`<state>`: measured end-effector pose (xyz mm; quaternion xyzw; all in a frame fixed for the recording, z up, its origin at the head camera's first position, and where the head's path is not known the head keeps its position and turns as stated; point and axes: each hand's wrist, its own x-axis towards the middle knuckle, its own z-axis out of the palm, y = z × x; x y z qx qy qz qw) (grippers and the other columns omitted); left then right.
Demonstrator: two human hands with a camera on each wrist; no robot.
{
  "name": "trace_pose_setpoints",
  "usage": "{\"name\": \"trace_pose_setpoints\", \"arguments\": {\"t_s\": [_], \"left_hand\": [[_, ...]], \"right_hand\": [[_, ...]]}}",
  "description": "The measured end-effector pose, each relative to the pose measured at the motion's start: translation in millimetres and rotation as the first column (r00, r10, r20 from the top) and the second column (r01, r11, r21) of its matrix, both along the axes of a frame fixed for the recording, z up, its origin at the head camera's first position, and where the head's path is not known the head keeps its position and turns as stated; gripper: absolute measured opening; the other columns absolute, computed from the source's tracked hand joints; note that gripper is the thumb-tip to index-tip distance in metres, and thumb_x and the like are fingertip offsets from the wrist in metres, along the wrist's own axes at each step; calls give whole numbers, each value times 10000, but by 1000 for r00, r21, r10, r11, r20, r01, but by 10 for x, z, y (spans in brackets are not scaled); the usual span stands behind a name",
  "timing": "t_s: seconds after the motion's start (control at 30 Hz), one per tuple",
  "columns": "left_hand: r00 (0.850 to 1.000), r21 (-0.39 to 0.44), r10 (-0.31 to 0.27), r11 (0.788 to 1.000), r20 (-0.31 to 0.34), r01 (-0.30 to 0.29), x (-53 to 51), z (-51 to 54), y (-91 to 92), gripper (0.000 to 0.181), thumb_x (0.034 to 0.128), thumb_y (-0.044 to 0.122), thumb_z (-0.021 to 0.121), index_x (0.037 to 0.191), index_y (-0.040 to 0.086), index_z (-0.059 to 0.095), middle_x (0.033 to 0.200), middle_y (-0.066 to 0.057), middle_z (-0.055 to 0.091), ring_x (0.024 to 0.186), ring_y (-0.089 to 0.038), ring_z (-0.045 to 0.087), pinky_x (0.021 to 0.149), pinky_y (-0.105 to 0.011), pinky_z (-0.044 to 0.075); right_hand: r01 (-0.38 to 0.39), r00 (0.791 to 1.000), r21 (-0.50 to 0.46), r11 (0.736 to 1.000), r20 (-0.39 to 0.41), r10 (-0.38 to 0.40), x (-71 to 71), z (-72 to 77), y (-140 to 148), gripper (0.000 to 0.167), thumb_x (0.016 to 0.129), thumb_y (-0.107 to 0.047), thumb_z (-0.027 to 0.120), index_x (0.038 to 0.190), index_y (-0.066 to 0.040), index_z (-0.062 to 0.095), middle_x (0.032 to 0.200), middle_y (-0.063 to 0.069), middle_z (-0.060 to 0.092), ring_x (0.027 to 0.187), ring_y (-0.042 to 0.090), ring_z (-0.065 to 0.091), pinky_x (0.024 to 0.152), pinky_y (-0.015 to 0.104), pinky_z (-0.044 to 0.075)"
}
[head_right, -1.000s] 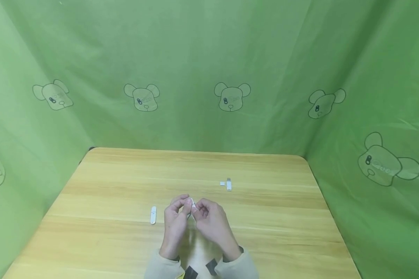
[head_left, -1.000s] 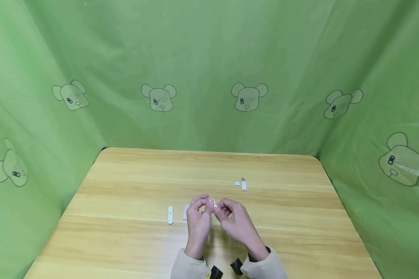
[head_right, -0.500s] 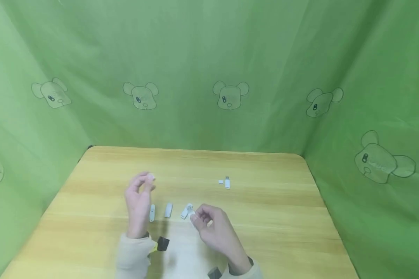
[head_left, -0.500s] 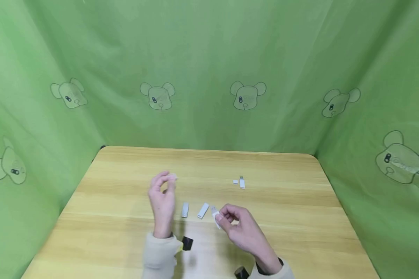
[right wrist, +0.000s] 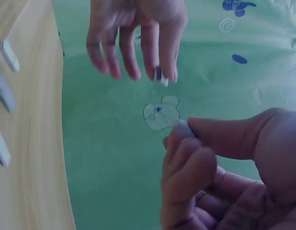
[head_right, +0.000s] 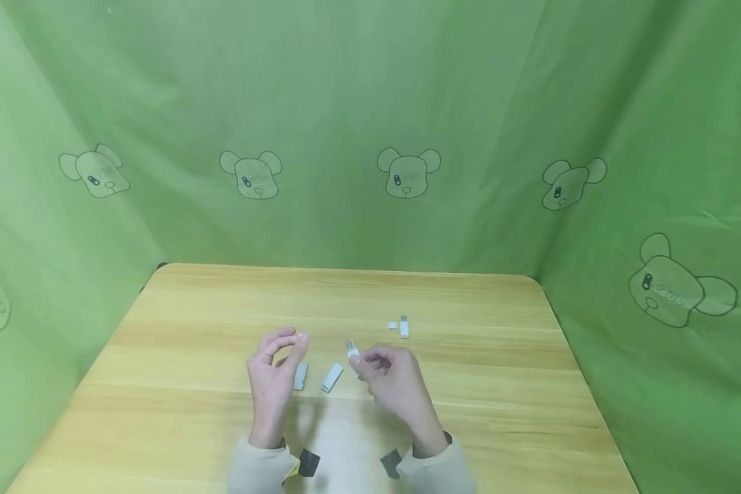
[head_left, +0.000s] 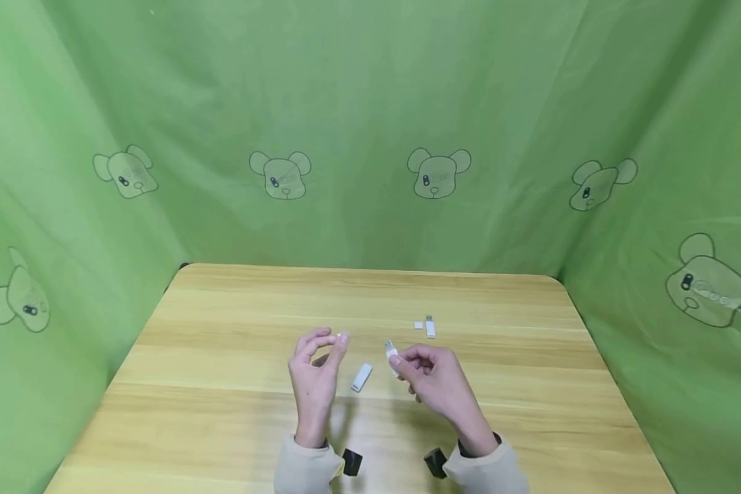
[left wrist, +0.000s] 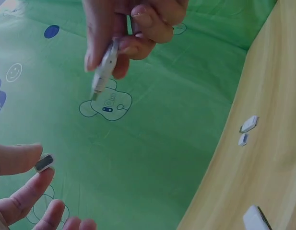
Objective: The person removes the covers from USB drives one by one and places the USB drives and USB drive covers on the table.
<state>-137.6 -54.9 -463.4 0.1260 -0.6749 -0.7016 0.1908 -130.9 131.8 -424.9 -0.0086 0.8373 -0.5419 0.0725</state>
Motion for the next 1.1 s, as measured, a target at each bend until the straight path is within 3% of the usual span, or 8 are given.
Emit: {"name": "trace_pose_setpoints", "arguments": {"t_s": [0.2,0.47,0.67,0.87,1.1], "left_hand": [[1000,13,-20,1000,21,20,25,-71,55,210,834,211,835,829,22,743,1204,-159,672,1160,-254,588,878,-360,548],[1000,-35,-14,999,19,15,75,-170,119,199,856,225,817,826,36,762,1161,-135,714,1142,-252,625,882,-357,545],[999,-55,-34,998,13,35,89,-189,149,191,860,231,810,840,47,764,1173,-137,716,1132,-256,637,888,-376,535],[999,-66,-42,997,21,43,113,-198,180,191,868,239,803,846,53,765,1169,-117,716,1137,-255,635,882,-361,534],[999,-89,-39,995,24,41,161,-195,215,170,857,234,807,827,76,752,1155,-123,720,1141,-273,624,909,-519,523]], "right_hand": [[70,997,-8,998,20,-70,-223,-54,147,190,953,-217,715,991,-32,741,712,33,699,533,136,581,461,253,494],[104,995,-4,995,11,-104,-524,-101,352,245,998,-110,622,1169,58,674,865,123,731,636,126,625,549,238,551],[129,992,45,991,-7,-129,-707,-178,402,238,998,-145,639,1087,66,705,889,141,762,635,100,650,559,212,546],[146,988,41,988,48,-148,-869,-329,388,266,1000,-192,645,1053,62,702,831,100,751,607,90,639,548,214,534],[153,981,94,984,104,-163,-1029,-540,356,285,1009,-193,622,1082,72,700,847,106,748,622,114,635,537,212,493]]}}
